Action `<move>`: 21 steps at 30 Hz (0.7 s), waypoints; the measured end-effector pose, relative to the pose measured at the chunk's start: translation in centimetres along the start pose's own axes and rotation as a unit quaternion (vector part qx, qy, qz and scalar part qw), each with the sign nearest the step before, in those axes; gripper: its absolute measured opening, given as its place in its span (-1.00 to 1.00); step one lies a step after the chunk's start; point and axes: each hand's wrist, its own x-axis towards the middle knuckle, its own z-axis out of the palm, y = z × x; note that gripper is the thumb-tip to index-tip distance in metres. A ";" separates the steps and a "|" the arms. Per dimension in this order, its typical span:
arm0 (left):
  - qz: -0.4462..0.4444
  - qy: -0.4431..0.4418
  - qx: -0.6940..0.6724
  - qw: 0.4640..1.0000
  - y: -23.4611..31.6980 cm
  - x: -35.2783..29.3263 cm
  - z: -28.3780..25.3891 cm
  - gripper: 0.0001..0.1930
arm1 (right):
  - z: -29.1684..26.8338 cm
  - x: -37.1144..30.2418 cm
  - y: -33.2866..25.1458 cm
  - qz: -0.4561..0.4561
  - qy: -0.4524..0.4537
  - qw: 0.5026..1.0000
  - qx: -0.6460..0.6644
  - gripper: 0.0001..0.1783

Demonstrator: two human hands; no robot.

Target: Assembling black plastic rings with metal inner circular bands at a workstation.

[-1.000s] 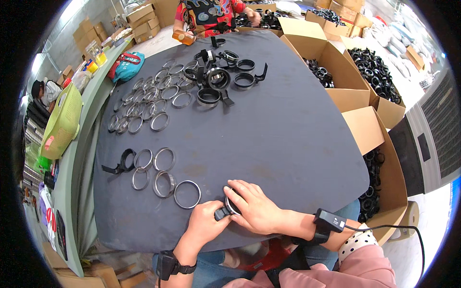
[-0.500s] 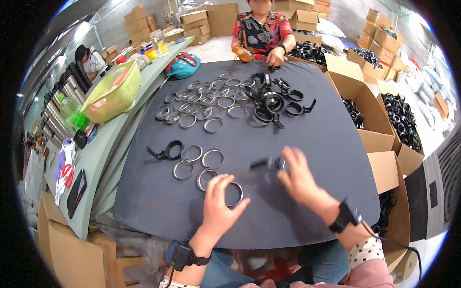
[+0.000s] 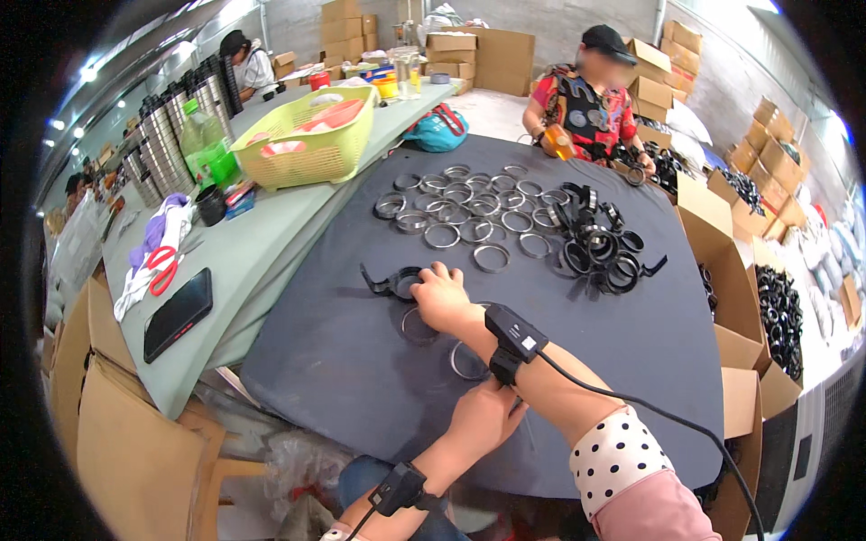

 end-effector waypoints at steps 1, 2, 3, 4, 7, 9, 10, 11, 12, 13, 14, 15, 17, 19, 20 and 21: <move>-0.005 0.001 0.002 1.000 0.0 0.0 -0.2 -0.78 | 0.5 0.4 0.4 0.013 -0.018 1.000 0.009 -0.76; -0.010 0.002 0.003 1.000 -0.2 -0.1 -0.4 -0.77 | 0.6 0.6 0.9 0.028 -0.037 0.999 0.017 -0.76; -0.012 0.006 0.001 1.000 -0.3 -0.1 -0.6 -0.77 | 0.1 0.4 1.1 0.019 0.003 0.999 0.038 -0.76; -0.014 0.020 -0.006 1.000 -0.4 -0.2 -0.9 -0.77 | -0.9 0.0 1.6 0.017 0.001 0.999 0.035 -0.76; -0.020 0.079 -0.023 0.996 -0.4 0.3 -1.9 -0.75 | -6.0 -2.1 2.9 0.064 -0.002 0.940 0.335 -0.79; -0.016 0.135 -0.044 0.990 -0.1 0.6 -2.2 -0.73 | -8.4 -4.6 3.9 0.108 0.005 0.895 0.434 -0.87; 0.013 0.168 -0.044 0.985 -0.1 0.8 -2.3 -0.73 | -9.0 -6.4 4.6 0.113 0.009 0.895 0.431 -0.87; 0.011 0.184 -0.041 0.982 -0.2 0.7 -2.3 -0.73 | -10.6 -7.9 4.2 0.170 -0.034 0.837 0.519 -0.88; 0.012 0.198 -0.038 0.979 0.0 0.8 -2.3 -0.72 | -11.8 -9.8 4.4 0.224 -0.071 0.765 0.599 -0.87; 0.022 0.242 -0.034 0.969 0.3 0.8 -2.3 -0.67 | -10.8 -11.8 5.9 0.252 -0.073 0.714 0.649 -0.86; 0.027 0.248 -0.026 0.968 0.1 0.9 -2.1 -0.59 | -11.4 -13.8 6.2 0.259 -0.062 0.714 0.647 -0.86; 0.029 0.261 -0.009 0.965 0.2 0.9 -2.1 -0.53 | -12.0 -15.8 6.1 0.268 -0.071 0.674 0.685 -0.85; 0.037 0.264 0.003 0.964 0.5 1.0 -2.1 -0.46 | -12.5 -19.8 6.7 0.264 -0.117 0.633 0.718 -0.82; 0.101 0.236 0.114 0.960 1.0 1.2 -1.8 -0.28 | -12.4 -23.4 6.5 0.284 -0.137 0.570 0.759 -0.84; 0.109 0.227 0.109 0.962 1.4 1.1 -1.5 -0.28 | -12.5 -24.9 6.3 0.289 -0.134 0.532 0.784 -0.86; 0.119 0.145 0.126 0.974 1.8 1.1 -1.0 -0.34 | -12.3 -26.3 6.5 0.295 -0.123 0.528 0.787 -0.86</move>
